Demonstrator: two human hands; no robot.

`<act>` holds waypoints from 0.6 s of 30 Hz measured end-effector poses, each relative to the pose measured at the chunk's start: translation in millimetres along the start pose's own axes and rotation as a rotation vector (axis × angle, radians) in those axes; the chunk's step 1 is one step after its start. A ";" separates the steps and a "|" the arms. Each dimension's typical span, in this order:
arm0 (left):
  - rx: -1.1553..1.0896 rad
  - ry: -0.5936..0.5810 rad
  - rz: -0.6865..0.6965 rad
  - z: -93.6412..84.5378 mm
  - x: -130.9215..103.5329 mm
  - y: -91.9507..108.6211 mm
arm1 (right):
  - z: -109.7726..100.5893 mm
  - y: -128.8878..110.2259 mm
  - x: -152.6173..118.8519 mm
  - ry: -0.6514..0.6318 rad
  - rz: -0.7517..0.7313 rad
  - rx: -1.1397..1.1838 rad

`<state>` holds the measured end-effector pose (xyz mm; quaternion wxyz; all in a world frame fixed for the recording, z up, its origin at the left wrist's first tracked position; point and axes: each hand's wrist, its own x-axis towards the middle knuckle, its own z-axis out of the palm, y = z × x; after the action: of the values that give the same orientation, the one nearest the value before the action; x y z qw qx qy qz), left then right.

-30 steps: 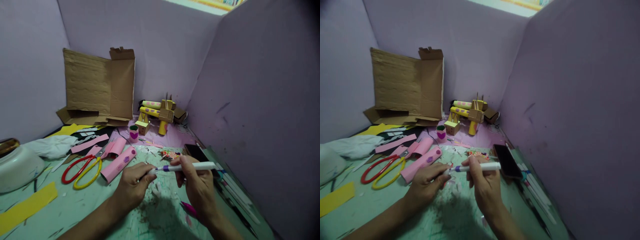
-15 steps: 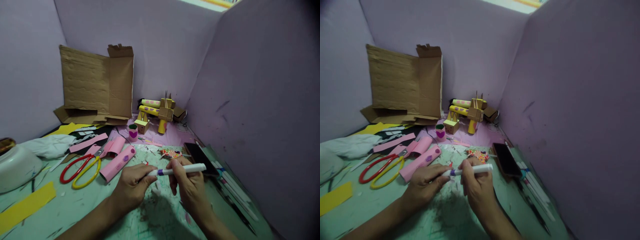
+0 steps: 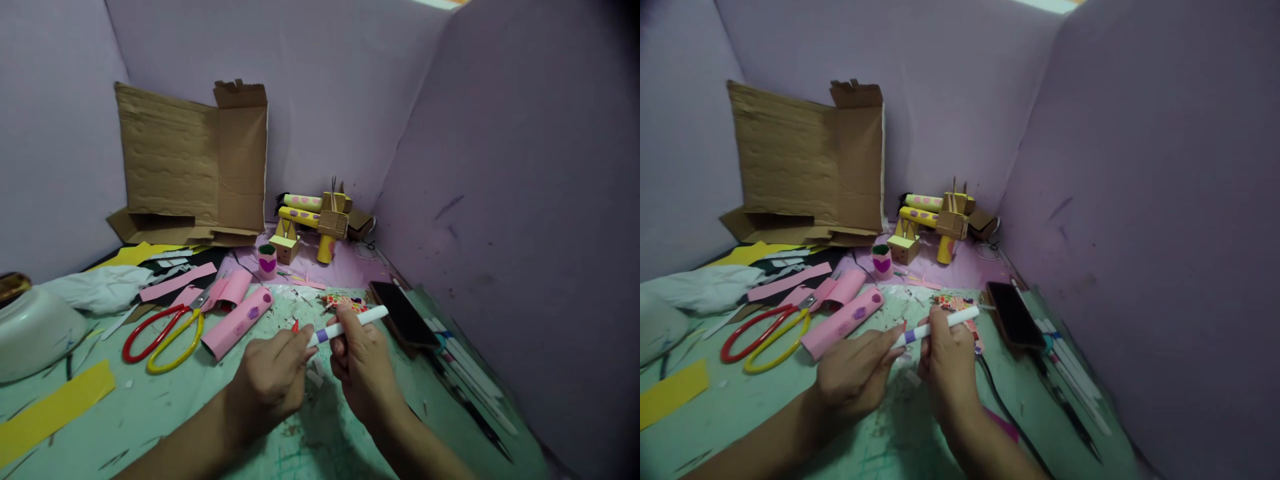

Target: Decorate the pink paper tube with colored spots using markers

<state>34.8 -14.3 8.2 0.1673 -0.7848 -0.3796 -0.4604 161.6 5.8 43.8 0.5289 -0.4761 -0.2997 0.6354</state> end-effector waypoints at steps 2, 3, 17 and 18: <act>-0.026 0.025 -0.022 1.7 0.6 3.3 | 1.6 1.1 -0.6 -0.013 0.009 -0.006; -0.068 0.027 -0.038 2.6 0.9 4.4 | 0.1 0.1 -0.2 -0.026 0.002 -0.023; 0.012 -0.632 -0.854 -9.8 11.7 -33.2 | -233.0 -75.9 22.8 0.033 -0.738 -1.850; 0.024 -0.704 -0.849 -9.3 13.3 -29.6 | -238.5 -70.8 25.1 -0.002 -0.730 -1.904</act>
<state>10.9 5.3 21.8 -0.1612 -0.6674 -0.7010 -0.1927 409.2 19.0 11.7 0.0920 -0.5780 -0.8081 -0.0664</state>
